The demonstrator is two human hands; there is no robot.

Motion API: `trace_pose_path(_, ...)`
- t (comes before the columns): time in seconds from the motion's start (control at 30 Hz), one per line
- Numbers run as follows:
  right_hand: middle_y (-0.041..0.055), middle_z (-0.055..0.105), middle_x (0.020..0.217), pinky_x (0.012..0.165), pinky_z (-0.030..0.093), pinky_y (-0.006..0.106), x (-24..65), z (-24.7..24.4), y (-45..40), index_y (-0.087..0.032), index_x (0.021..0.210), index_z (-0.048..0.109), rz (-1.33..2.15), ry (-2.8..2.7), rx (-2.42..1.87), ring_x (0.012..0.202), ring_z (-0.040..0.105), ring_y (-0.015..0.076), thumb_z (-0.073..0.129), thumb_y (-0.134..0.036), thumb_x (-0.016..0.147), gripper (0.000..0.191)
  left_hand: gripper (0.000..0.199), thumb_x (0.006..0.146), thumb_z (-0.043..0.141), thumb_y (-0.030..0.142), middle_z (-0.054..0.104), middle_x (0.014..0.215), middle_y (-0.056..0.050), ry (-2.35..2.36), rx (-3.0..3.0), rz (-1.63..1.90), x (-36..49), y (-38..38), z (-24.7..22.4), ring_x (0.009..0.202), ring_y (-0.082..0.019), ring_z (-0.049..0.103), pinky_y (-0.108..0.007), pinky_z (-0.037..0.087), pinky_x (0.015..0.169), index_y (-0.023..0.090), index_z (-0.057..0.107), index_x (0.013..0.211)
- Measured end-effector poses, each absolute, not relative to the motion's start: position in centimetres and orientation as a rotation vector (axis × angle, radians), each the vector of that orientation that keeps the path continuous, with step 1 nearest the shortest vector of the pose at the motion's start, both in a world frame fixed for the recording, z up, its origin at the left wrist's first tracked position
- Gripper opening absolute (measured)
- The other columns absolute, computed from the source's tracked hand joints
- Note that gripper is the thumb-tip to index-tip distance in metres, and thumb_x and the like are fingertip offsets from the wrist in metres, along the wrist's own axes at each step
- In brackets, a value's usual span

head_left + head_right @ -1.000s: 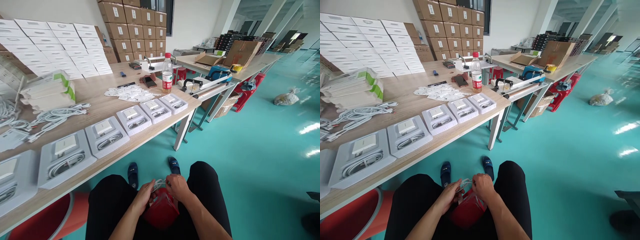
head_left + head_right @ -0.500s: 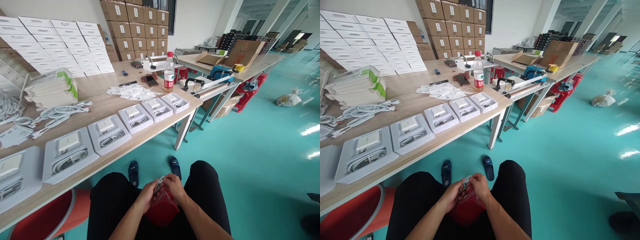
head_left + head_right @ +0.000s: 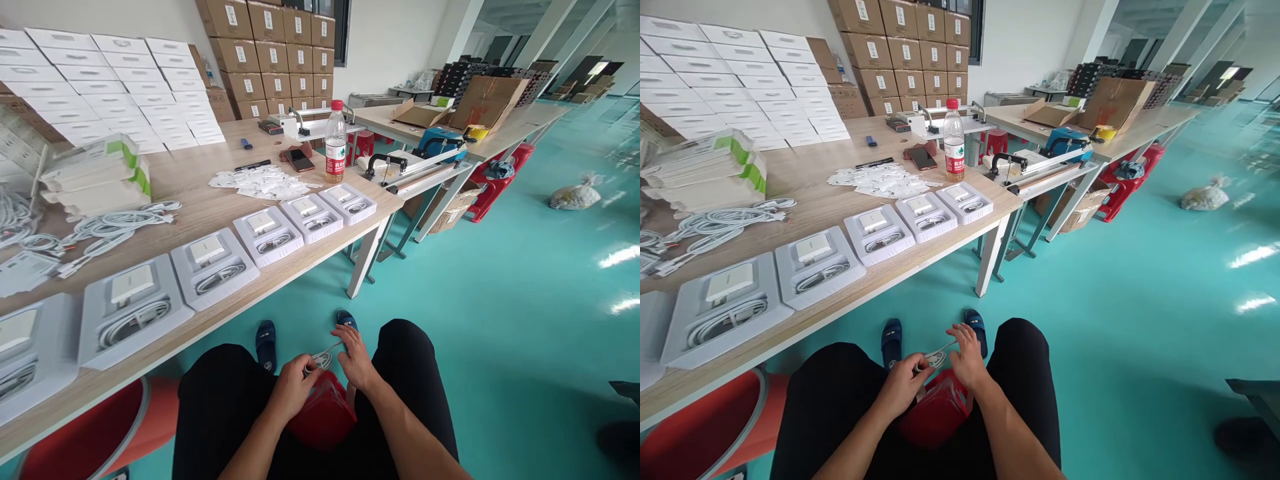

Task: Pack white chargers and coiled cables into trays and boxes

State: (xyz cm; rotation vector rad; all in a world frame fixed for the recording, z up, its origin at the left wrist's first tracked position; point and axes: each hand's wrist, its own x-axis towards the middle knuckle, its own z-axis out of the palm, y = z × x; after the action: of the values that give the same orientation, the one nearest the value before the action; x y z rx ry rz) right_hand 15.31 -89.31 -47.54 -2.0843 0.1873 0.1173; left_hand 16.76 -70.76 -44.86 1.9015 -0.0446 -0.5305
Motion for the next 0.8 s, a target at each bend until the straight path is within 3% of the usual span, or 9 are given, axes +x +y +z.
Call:
trace_pose_path(0.07, 0.0084, 0.064, 0.130, 0.112, 0.028, 0.050, 15.3, -47.3, -89.5, -0.025, 0.115, 0.068, 0.179, 0.117, -2.107, 0.134, 0.042, 0.0320, 0.054, -0.020, 0.078, 0.040, 0.016, 0.072, 0.071, 0.032, 0.062, 0.070, 0.002, -0.097, 1.928, -0.502, 16.7, -70.7, -44.6, 0.066, -0.016, 0.052, -0.026, 0.034, 0.064, 0.022, 0.059, 0.067)
trace_pose_path(0.17, 0.0067, 0.074, 0.094, 0.096, 0.043, 0.041, 15.3, -47.0, -89.2, -0.022, 0.099, 0.074, 0.259, 0.060, -2.104, 0.099, 0.064, 0.0267, 0.058, -0.032, 0.083, 0.025, 0.014, 0.074, 0.067, 0.028, 0.061, 0.075, 0.004, -0.090, 1.935, -0.483, 16.7, -70.7, -44.7, 0.070, -0.016, 0.054, -0.025, 0.038, 0.068, 0.024, 0.057, 0.082)
trace_pose_path(0.23, 0.0046, 0.073, 0.082, 0.078, 0.048, 0.032, 15.2, -46.9, -88.9, -0.019, 0.093, 0.074, 0.283, 0.050, -2.086, 0.080, 0.065, 0.0210, 0.055, -0.032, 0.085, 0.024, 0.026, 0.076, 0.066, 0.028, 0.065, 0.084, 0.002, -0.051, 1.920, -0.494, 16.8, -70.6, -45.0, 0.076, -0.017, 0.059, -0.026, 0.042, 0.071, 0.025, 0.054, 0.099)
trace_pose_path(0.3, 0.0042, 0.073, 0.081, 0.066, 0.046, 0.027, 15.2, -46.9, -88.8, -0.018, 0.093, 0.073, 0.284, 0.052, -2.080, 0.073, 0.064, 0.0181, 0.052, -0.031, 0.088, 0.025, 0.033, 0.079, 0.064, 0.033, 0.068, 0.089, -0.001, -0.008, 1.895, -0.554, 16.9, -70.4, -45.5, 0.077, -0.018, 0.063, -0.027, 0.046, 0.071, 0.024, 0.053, 0.108)
trace_pose_path(0.43, 0.0043, 0.073, 0.081, 0.062, 0.044, 0.026, 15.1, -46.8, -88.9, -0.019, 0.093, 0.074, 0.279, 0.047, -2.129, 0.071, 0.064, 0.0180, 0.050, -0.029, 0.090, 0.026, 0.032, 0.087, 0.050, 0.050, 0.068, 0.074, -0.005, 0.035, 1.856, -0.723, 16.9, -70.1, -46.7, 0.060, -0.021, 0.065, -0.028, 0.045, 0.051, 0.020, 0.058, 0.092)
trace_pose_path(0.53, 0.0054, 0.075, 0.085, 0.069, 0.045, 0.029, 15.0, -46.5, -89.0, -0.021, 0.095, 0.075, 0.275, 0.053, -2.211, 0.076, 0.065, 0.0202, 0.052, -0.027, 0.090, 0.024, 0.029, 0.088, 0.051, 0.048, 0.067, 0.068, -0.005, 0.040, 1.908, -0.751, 16.8, -70.1, -47.1, 0.052, -0.021, 0.063, -0.026, 0.039, 0.044, 0.021, 0.058, 0.081)
trace_pose_path(0.67, 0.0097, 0.074, 0.096, 0.086, 0.041, 0.038, 14.9, -46.3, -88.5, -0.022, 0.087, 0.076, 0.244, 0.079, -2.331, 0.093, 0.064, 0.0254, 0.058, -0.024, 0.088, 0.019, 0.021, 0.090, 0.050, 0.035, 0.065, 0.064, -0.003, 0.042, 2.055, -0.663, 16.9, -70.1, -46.7, 0.052, -0.018, 0.060, -0.026, 0.037, 0.051, 0.022, 0.056, 0.074)
trace_pose_path(0.73, 0.0126, 0.072, 0.100, 0.083, 0.041, 0.038, 14.8, -46.4, -88.1, -0.021, 0.079, 0.076, 0.246, 0.115, -2.357, 0.097, 0.062, 0.0273, 0.061, -0.022, 0.085, 0.016, 0.020, 0.089, 0.052, 0.029, 0.061, 0.062, -0.002, 0.046, 2.130, -0.608, 17.0, -70.1, -46.5, 0.053, -0.018, 0.059, -0.027, 0.035, 0.054, 0.023, 0.053, 0.070)
trace_pose_path(0.8, 0.0124, 0.072, 0.092, 0.073, 0.041, 0.034, 14.6, -46.6, -87.7, -0.020, 0.075, 0.074, 0.277, 0.172, -2.340, 0.088, 0.064, 0.0255, 0.062, -0.020, 0.083, 0.014, 0.021, 0.087, 0.055, 0.023, 0.056, 0.057, 0.000, 0.045, 2.195, -0.565, 16.9, -70.1, -46.4, 0.054, -0.018, 0.056, -0.027, 0.031, 0.056, 0.023, 0.050, 0.067)
